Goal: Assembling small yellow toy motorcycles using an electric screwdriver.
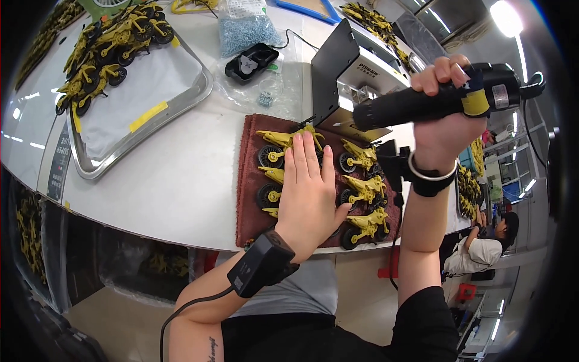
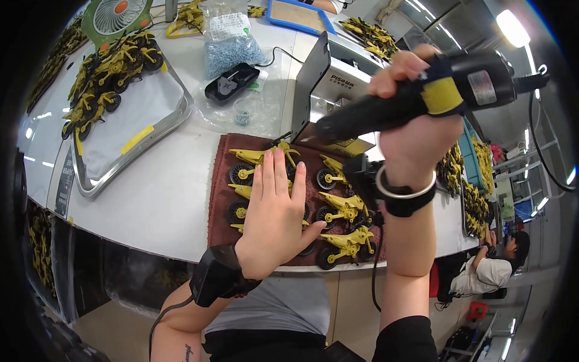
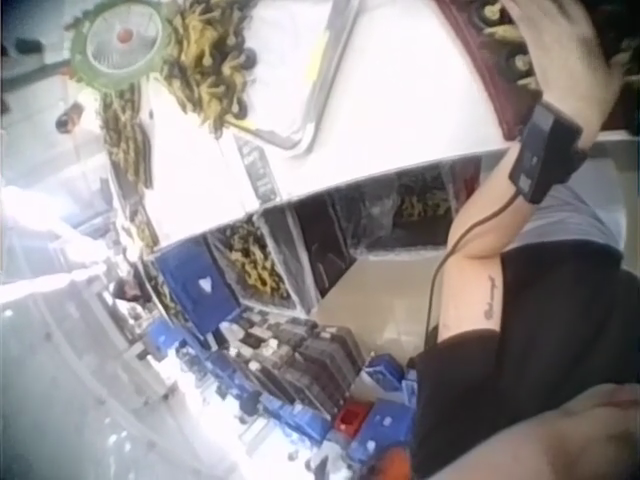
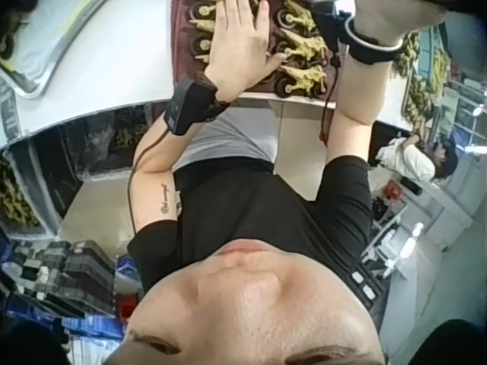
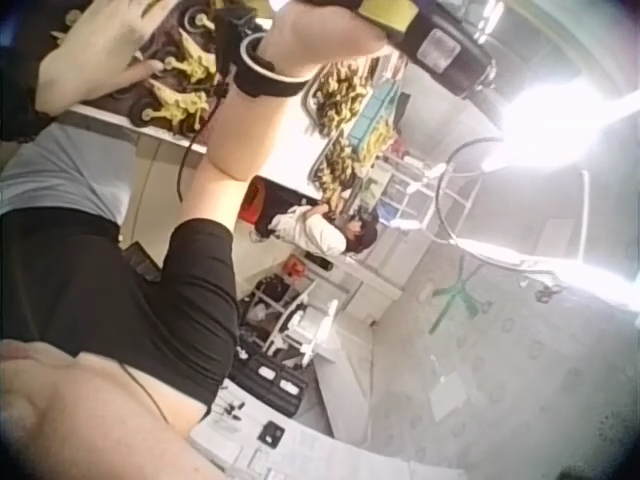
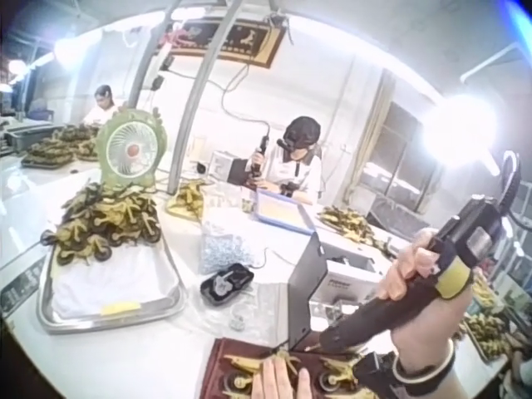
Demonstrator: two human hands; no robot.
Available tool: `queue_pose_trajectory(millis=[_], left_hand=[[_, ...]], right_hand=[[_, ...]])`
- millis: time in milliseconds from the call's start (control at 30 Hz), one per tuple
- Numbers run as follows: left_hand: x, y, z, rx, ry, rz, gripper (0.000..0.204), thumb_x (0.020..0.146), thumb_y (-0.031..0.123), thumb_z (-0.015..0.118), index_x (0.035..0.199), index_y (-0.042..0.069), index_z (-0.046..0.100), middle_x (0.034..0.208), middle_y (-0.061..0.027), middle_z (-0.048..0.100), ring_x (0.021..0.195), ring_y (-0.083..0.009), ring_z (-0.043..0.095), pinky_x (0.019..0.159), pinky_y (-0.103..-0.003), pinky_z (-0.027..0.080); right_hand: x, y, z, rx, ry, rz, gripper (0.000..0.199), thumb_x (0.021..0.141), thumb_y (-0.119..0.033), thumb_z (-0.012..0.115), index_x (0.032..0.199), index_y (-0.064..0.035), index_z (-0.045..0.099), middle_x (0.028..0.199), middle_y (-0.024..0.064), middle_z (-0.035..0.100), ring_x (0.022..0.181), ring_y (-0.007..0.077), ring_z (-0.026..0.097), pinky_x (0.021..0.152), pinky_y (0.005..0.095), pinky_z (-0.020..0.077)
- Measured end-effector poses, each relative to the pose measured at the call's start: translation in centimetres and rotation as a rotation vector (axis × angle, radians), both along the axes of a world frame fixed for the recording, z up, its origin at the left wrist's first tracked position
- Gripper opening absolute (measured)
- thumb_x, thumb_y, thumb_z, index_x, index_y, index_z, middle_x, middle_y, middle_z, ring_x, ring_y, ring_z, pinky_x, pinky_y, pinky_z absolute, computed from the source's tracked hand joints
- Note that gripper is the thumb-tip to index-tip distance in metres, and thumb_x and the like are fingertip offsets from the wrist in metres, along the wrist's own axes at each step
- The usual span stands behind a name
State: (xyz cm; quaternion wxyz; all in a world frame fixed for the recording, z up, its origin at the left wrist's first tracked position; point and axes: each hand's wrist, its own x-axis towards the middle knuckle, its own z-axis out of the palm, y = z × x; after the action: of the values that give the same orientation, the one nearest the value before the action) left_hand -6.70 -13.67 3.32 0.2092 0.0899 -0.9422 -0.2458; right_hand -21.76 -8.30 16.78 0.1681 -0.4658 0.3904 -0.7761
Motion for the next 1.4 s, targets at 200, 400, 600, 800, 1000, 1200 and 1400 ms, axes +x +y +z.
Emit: queue_pose_trajectory(millis=[200,400,600,800,1000,1200,1400], left_hand=[[-0.1,-0.2,-0.3,0.016,-0.026,0.007,0.062,0.071,0.042,0.064,0.104,-0.009,0.052,0.128,-0.0400,0.026,0.127,-0.0495,0.018,0.104,-0.052,0.019],[0.0,0.0,-1.0,0.007,0.037,-0.014,0.059,0.071,0.043,0.064,0.099,-0.008,0.051,0.120,-0.0387,0.032,0.126,-0.0521,0.014,0.102,-0.056,0.018],[0.0,0.0,-0.4,-0.007,-0.037,-0.035,0.078,0.071,0.046,0.063,0.123,-0.008,0.039,0.129,-0.0326,0.027,0.127,-0.0503,0.014,0.103,-0.055,0.019],[0.0,-0.2,-0.3,-0.018,-0.099,-0.035,0.082,0.072,0.047,0.062,0.127,-0.007,0.036,0.131,-0.0306,0.027,0.127,-0.0499,0.015,0.103,-0.054,0.018],[0.1,-0.1,0.1,-0.033,-0.112,-0.058,0.080,0.072,0.046,0.062,0.126,-0.007,0.037,0.132,-0.0324,0.025,0.127,-0.0498,0.015,0.104,-0.054,0.018],[0.0,-0.2,-0.5,-0.023,-0.016,-0.001,0.081,0.070,0.045,0.063,0.127,-0.007,0.038,0.132,-0.0366,0.024,0.127,-0.0480,0.019,0.105,-0.051,0.018],[0.0,-0.1,-0.3,0.013,0.022,0.018,0.083,0.069,0.043,0.067,0.128,-0.007,0.036,0.132,-0.0376,0.024,0.126,-0.0475,0.022,0.104,-0.050,0.020]], right_hand=[[3.1,-6.0,-3.3,0.033,-0.024,0.082,0.024,0.079,-0.024,0.054,0.094,-0.0080,0.045,0.075,0.0007,0.049,0.064,0.0146,0.046,0.067,0.0308,0.0372],[3.6,-7.7,-4.3,0.129,0.040,-0.028,0.019,0.080,-0.018,0.053,0.096,-0.0074,0.048,0.075,0.0020,0.051,0.061,0.0151,0.047,0.064,0.0299,0.0375],[3.6,-8.3,-4.5,0.152,0.099,0.001,0.016,0.079,-0.015,0.053,0.088,-0.0043,0.047,0.072,0.0043,0.050,0.058,0.0156,0.049,0.061,0.0306,0.0392],[4.2,-8.7,-4.6,0.202,0.106,0.002,0.014,0.076,-0.013,0.055,0.077,-0.0027,0.046,0.064,0.0061,0.047,0.056,0.0165,0.050,0.058,0.0302,0.0395],[5.1,-8.6,-4.7,0.133,0.179,-0.004,0.020,0.078,-0.014,0.057,0.091,-0.0004,0.050,0.070,0.0081,0.052,0.057,0.0178,0.051,0.056,0.0303,0.0422],[3.7,-4.5,-1.2,-0.148,0.131,0.123,0.024,0.081,-0.033,0.049,0.091,-0.0112,0.047,0.078,-0.0003,0.044,0.067,0.0137,0.043,0.067,0.0305,0.0354],[-0.2,1.2,3.1,-0.105,0.221,-0.040,0.022,0.081,-0.020,0.046,0.093,-0.0019,0.050,0.077,0.0078,0.052,0.063,0.0201,0.052,0.063,0.0325,0.0406]])
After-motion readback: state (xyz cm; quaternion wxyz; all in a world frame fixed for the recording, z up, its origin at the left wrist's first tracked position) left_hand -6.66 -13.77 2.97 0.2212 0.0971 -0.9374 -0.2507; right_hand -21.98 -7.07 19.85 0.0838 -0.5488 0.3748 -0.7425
